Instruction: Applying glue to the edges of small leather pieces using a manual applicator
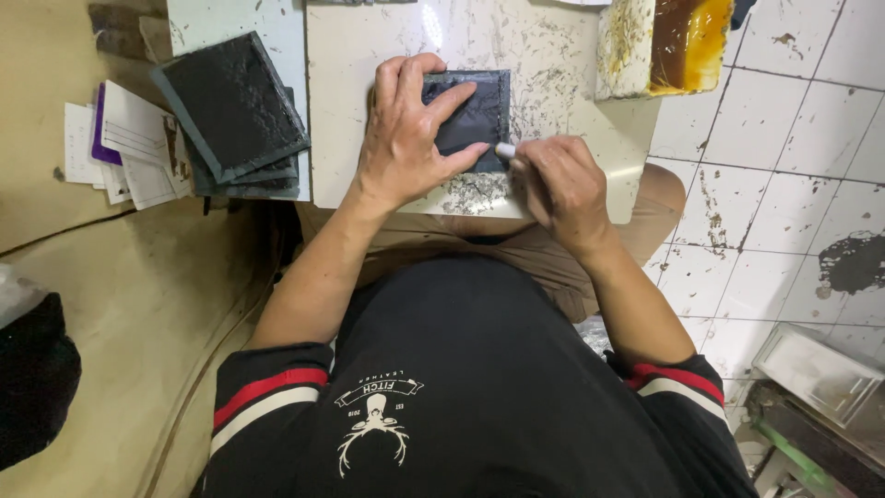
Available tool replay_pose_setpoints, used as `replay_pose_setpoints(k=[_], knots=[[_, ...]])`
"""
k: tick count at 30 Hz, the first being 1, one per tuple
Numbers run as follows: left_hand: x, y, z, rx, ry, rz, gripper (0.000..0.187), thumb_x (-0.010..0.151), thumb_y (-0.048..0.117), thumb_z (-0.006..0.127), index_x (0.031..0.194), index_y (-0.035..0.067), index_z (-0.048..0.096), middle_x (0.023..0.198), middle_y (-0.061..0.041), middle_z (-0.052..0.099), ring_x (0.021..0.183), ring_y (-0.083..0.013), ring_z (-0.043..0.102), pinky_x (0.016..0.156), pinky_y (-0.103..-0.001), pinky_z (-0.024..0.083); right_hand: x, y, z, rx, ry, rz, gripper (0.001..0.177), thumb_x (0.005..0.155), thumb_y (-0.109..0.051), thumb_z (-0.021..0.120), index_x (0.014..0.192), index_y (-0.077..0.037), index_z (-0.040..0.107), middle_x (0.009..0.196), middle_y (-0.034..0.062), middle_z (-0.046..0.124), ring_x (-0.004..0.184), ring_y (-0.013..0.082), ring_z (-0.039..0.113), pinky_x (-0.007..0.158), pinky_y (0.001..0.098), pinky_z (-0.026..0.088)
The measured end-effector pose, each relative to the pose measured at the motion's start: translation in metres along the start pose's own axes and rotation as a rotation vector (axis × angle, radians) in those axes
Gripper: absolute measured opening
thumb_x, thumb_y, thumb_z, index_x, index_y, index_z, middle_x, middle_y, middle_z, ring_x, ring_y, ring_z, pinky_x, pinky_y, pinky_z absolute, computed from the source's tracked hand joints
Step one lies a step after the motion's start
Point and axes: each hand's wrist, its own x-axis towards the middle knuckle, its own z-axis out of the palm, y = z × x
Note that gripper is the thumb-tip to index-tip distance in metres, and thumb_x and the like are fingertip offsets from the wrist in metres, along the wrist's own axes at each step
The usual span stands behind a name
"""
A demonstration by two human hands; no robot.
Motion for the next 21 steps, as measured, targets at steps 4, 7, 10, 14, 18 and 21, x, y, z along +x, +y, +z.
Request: replay_pose_setpoints(k=[4,7,10,14,18,21], knots=[[0.002,0.006,-0.009,0.006,0.012,0.006,0.066,0.07,0.046,0.097,0.122,0.011,0.077,0.127,-0.016,0.049,0.119,-0.0336,0.04,0.105,-0.054,0.038,0.015,0.023,0.013,-0.046,0.071,-0.043,0.012,0.102,-0.008,0.069,0.107,0.002,0.071,0.089,0.0136,0.074,0.083,0.0239,0.063,0.073,0.0329,0.053],[0.005,0.006,-0.011,-0.03,-0.004,-0.008,0.065,0.07,0.041,0.095,0.124,0.011,0.075,0.127,-0.016,0.049,0.118,-0.0345,0.04,0.105,-0.051,0.037,0.033,0.025,0.008,-0.088,0.133,-0.027,0.013,0.1,-0.005,0.072,0.111,0.001,0.069,0.093,0.0131,0.075,0.085,0.0249,0.063,0.073,0.0337,0.054],[0.006,0.0,-0.006,-0.017,-0.047,-0.027,0.073,0.069,0.049,0.095,0.128,0.013,0.072,0.126,-0.018,0.048,0.117,-0.0334,0.04,0.1,-0.054,0.041,0.041,0.026,0.004,-0.083,0.145,-0.01,0.015,0.094,0.005,0.075,0.108,0.004,0.07,0.095,0.0138,0.072,0.085,0.0251,0.06,0.074,0.0338,0.05],[0.014,0.004,-0.019,-0.035,-0.074,0.004,0.076,0.065,0.044,0.095,0.128,0.011,0.068,0.121,-0.012,0.049,0.112,-0.0386,0.05,0.095,-0.05,0.047,0.041,0.04,0.014,0.005,0.18,-0.063,0.011,0.103,-0.007,0.069,0.111,0.0,0.072,0.094,0.0122,0.074,0.088,0.0314,0.068,0.079,0.0375,0.056],[0.019,-0.011,-0.012,-0.07,-0.064,0.042,0.066,0.071,0.029,0.094,0.127,0.007,0.067,0.105,-0.012,0.054,0.097,-0.0373,0.057,0.087,-0.048,0.049,0.057,0.044,0.013,-0.078,0.222,-0.112,0.01,0.103,-0.003,0.068,0.111,0.003,0.07,0.095,0.0173,0.073,0.087,0.0363,0.068,0.078,0.0419,0.056],[0.005,-0.038,0.026,-0.184,-0.066,0.026,0.038,0.087,0.02,0.079,0.121,0.008,0.067,0.097,-0.013,0.062,0.092,-0.0376,0.066,0.088,-0.047,0.053,0.057,0.05,0.014,-0.057,0.325,-0.036,0.011,0.105,-0.007,0.067,0.113,0.0,0.07,0.098,0.0133,0.072,0.083,0.032,0.066,0.079,0.0402,0.053]])
